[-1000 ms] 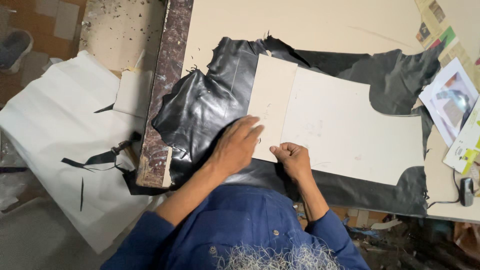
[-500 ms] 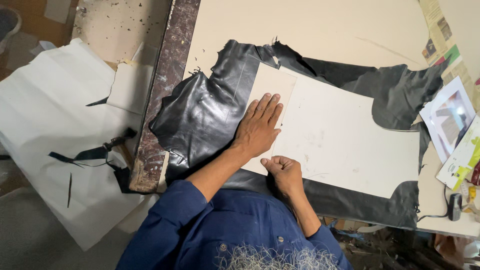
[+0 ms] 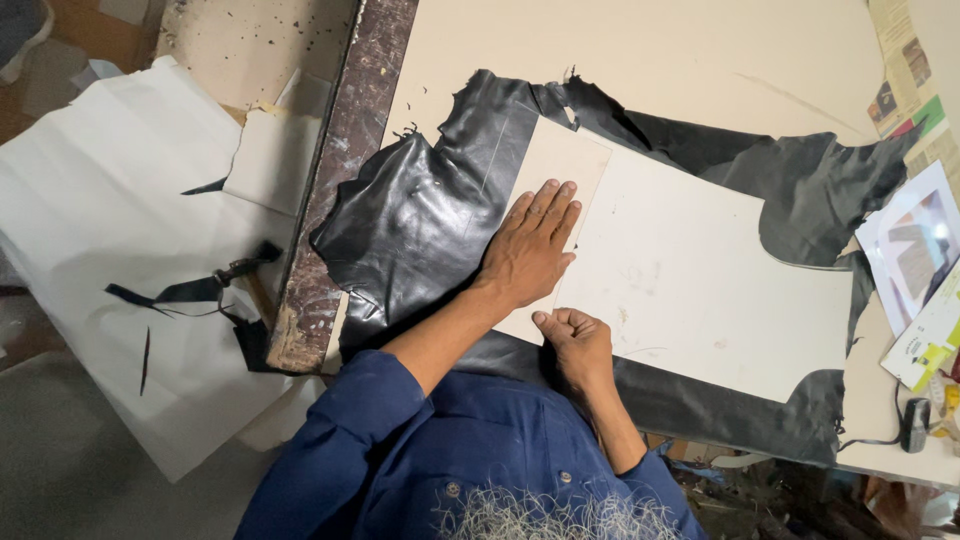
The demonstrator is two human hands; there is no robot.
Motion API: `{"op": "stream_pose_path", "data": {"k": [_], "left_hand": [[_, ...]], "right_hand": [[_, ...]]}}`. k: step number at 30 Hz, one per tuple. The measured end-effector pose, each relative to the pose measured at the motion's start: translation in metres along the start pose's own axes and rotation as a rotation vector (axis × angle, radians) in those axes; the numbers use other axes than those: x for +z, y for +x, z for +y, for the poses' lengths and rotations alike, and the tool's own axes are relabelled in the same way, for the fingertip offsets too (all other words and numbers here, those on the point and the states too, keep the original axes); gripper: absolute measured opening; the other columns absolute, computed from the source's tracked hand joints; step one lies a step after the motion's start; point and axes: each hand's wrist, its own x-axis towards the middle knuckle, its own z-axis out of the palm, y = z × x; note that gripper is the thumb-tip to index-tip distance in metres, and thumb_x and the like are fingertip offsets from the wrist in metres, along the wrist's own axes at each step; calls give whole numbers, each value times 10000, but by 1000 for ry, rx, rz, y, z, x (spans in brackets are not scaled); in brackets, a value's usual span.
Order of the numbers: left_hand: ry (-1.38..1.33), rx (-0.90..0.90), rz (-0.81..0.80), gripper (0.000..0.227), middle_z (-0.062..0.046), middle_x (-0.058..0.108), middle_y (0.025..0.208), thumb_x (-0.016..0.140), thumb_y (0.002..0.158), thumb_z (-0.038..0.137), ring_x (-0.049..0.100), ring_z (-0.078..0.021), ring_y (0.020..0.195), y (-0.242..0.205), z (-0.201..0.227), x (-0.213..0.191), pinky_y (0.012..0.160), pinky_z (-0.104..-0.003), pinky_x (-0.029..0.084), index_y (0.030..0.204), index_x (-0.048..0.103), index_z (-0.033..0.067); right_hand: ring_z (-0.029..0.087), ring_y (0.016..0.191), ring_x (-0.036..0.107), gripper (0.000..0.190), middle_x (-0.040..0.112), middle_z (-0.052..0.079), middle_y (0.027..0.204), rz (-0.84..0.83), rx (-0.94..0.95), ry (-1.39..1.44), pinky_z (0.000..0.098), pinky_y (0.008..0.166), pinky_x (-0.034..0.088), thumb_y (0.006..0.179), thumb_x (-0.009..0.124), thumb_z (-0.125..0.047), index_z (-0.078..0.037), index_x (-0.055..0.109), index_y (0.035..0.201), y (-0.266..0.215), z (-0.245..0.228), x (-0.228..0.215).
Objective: The person places paper pattern pieces on a black leather hide and uses chalk to trace their outlines. They reposition the patterns multiple times, use a newspaper strip as a straightedge, and briefly show a reference photo of a leather jacket.
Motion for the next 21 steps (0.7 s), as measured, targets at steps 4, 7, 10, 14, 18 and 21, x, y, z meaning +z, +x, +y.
{"op": "stream_pose_path", "data": {"k": [4, 7, 10, 14, 18, 21], "left_hand": [[-19, 5, -29, 747, -132, 187, 1684, 516, 993, 454, 135, -289, 1558, 1, 0, -2, 1265, -446, 140, 1581, 309, 41], [-14, 11, -19, 739, -134, 183, 1679, 505, 1001, 454, 134, -286, 1555, 1, 1, -1, 1259, -446, 135, 1579, 302, 40], [-5, 12, -26, 736, -128, 181, 1681, 502, 1005, 455, 128, -281, 1561, 1, -1, 0, 1265, -445, 129, 1582, 292, 48], [7, 14, -20, 742, -126, 181, 1682, 503, 1003, 461, 124, -276, 1563, 0, -1, 1, 1268, -445, 122, 1585, 293, 52], [21, 9, -15, 749, -126, 180, 1682, 505, 997, 471, 122, -271, 1562, 0, -1, 0, 1267, -446, 116, 1585, 297, 55], [12, 7, -25, 751, -127, 178, 1686, 505, 999, 474, 116, -275, 1566, 1, -2, -2, 1269, -445, 113, 1587, 295, 56]], "right_hand": [[51, 469, 396, 292, 568, -31, 559, -5, -5, 12, 245, 434, 307, 864, 815, -253, 12, 714, 794, 1, 0, 0], [49, 472, 397, 292, 556, -35, 558, -12, -11, 21, 239, 442, 318, 869, 816, -254, 10, 715, 795, -1, 0, -2], [47, 472, 404, 289, 561, -41, 558, -10, -1, 8, 238, 442, 322, 870, 813, -253, 9, 715, 797, -1, 0, 0], [43, 471, 399, 283, 560, -42, 554, -2, -4, 16, 235, 441, 322, 865, 817, -247, 11, 719, 804, -1, -2, 0], [42, 468, 386, 284, 551, -43, 552, -3, 3, 30, 238, 435, 309, 863, 817, -247, 15, 724, 808, 0, -1, 0], [39, 463, 390, 290, 556, -45, 547, -3, -11, 5, 236, 431, 314, 863, 818, -252, 14, 720, 803, 2, 1, 2]]}}
